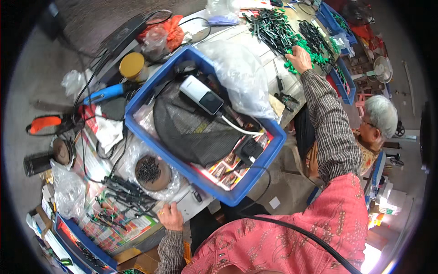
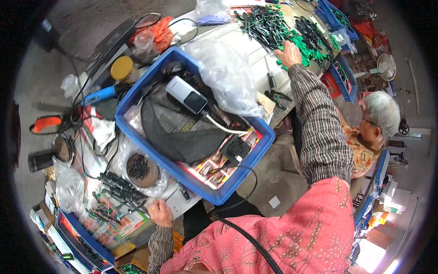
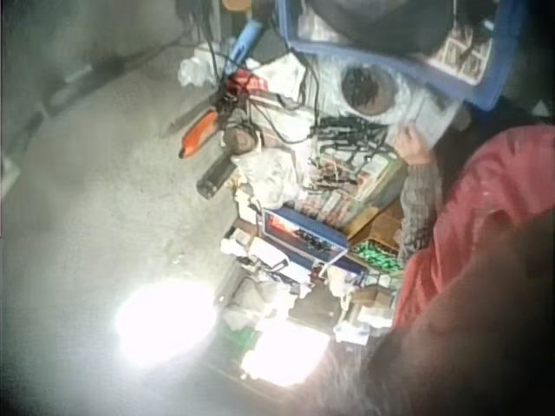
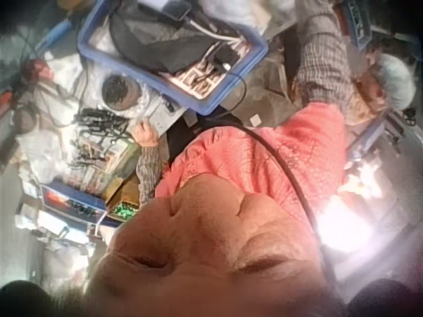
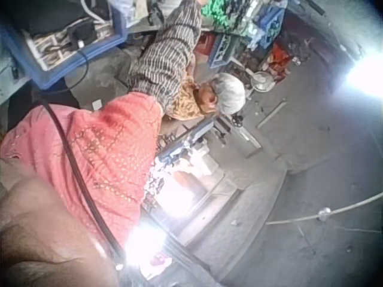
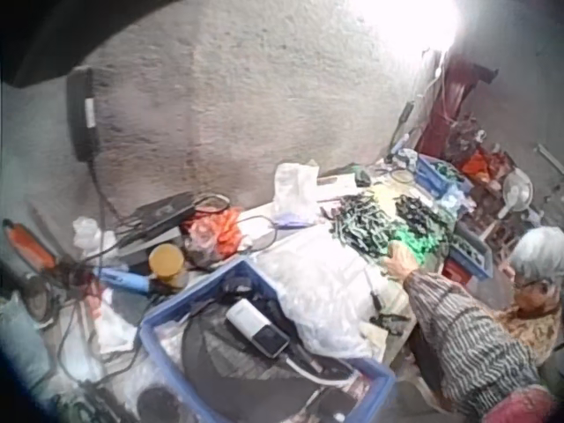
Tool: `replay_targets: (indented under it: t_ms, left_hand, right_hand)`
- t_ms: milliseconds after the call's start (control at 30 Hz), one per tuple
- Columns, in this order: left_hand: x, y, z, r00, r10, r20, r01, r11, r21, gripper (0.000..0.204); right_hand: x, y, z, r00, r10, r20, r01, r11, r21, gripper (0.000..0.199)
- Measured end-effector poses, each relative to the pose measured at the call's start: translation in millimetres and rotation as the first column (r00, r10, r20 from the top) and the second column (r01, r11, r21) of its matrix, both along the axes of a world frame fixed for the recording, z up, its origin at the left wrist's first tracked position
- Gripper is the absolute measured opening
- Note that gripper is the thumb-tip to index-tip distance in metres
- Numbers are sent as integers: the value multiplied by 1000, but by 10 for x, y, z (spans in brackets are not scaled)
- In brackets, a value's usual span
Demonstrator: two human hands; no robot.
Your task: The person assembles small plastic components with green inserts by hand at a workbench.
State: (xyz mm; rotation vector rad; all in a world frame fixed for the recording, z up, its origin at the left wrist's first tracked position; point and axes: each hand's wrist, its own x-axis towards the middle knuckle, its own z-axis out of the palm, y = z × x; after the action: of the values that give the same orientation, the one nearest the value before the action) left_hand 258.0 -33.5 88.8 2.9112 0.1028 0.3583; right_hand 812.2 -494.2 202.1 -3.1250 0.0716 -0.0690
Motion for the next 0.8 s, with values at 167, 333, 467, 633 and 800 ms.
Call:
replay_targets:
  t_ms: [167,333,467,633,800]
  left_hand:
    - [66,-26,52,999,18,-44,-17,999,32,33]
    - [127,-104,70,994,28,-106,-22,998,55,30]
    - [49,-69,61,985,41,-168,-31,998,62,31]
    - [64,-85,63,970,43,-241,-25,997,75,35]
    - [102,-94,78,971,27,-237,-7,996,83,34]
  right_hand:
    - [683,-254,-270,984,59,166,-59,998,-6,71]
    - [1093,-330,-405,999,34,10,-34,999,-21,94]
    - [1381,-389,-457,1000,15,22,-16,999,30,96]
    - [1604,-481,-603,998,52,-32,-52,998,-23,109]
    - [1785,-518,-650,998,38,-57,-35,997,62,108]
